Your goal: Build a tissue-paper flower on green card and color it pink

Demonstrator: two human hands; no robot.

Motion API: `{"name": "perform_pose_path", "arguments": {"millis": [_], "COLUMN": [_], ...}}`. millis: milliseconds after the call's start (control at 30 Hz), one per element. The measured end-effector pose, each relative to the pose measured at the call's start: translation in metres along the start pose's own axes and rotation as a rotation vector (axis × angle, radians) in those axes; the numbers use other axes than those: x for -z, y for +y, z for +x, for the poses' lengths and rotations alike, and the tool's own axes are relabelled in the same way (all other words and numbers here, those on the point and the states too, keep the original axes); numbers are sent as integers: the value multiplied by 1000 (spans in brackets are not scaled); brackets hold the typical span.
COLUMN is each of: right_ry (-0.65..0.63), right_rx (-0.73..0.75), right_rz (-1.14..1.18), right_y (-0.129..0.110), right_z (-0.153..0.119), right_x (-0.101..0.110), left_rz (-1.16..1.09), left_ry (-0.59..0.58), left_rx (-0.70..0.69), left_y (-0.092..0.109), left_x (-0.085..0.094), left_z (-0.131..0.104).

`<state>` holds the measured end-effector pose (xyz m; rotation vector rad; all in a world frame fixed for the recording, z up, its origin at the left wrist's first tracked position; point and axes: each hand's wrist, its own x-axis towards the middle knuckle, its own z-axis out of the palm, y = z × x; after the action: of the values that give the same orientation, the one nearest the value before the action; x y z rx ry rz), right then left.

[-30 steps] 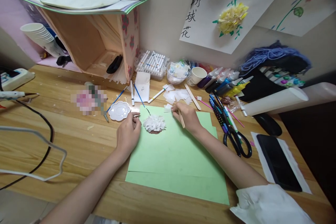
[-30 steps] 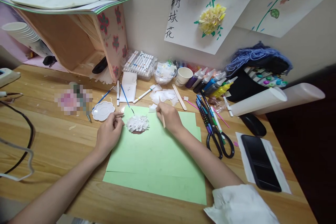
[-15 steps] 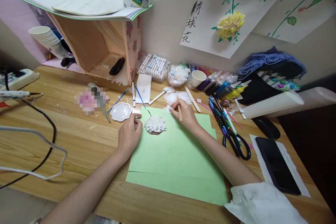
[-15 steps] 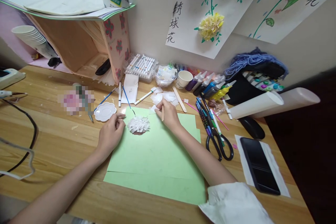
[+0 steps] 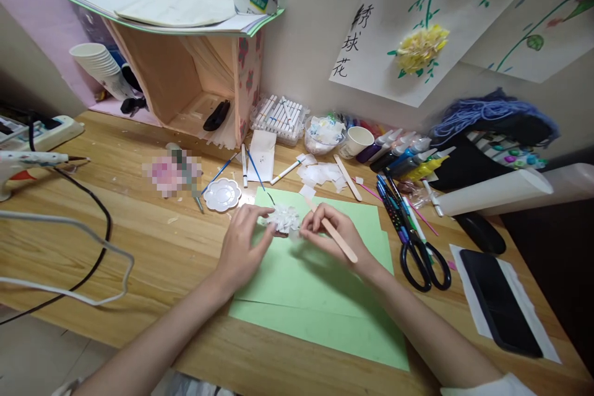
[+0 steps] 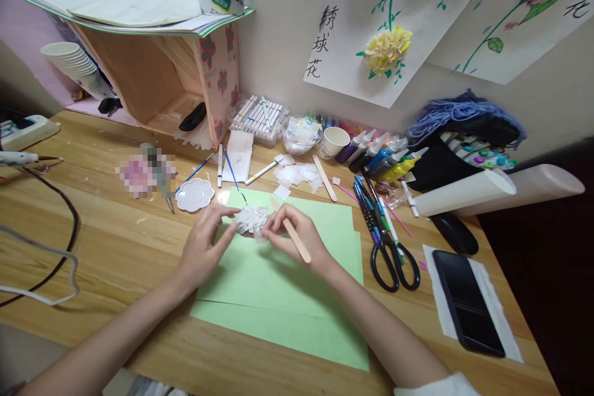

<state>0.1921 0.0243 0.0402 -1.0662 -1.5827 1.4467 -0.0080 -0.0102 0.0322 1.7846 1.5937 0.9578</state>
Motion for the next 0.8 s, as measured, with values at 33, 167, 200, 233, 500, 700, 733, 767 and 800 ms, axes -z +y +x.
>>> {"name": "perform_pose_path", "arguments": {"millis": [33,167,200,233,500,700,733,767,800], "right_ry": [-35,-70,-64,-58,-14,-7,-13,-15,-18], "right_rx": [-4,16,29,44,115,149,158,171,182], "right_rz": [5,-51,-69,-84,-190,-240,-245,-249,-254], "right_y": [0,10,13,16,26,26,26,26,25], "right_z": [-5,-16,-17,-17,-18,-16,-16,-17,-17], "right_x": [-6,-24,-27,-30,-36,-31,-30,-29,-29], "left_rz": [-37,-172,-195,-213,-217,-169,-167,-169,-172], "left_ry": [-69,-218,-226,-228,-208,-212,-206,-201,-199], "left_rx": [-12,150,204,251,294,267,265,264,264], "left_y": [2,-1,-4,-7,-15,-16,-16,-15,-15], "left_x": [0,-2,-2,-3,-1,0,1,1,1], "left_z": [-4,-18,-20,-22,-25,-24,-24,-24,-24]}}
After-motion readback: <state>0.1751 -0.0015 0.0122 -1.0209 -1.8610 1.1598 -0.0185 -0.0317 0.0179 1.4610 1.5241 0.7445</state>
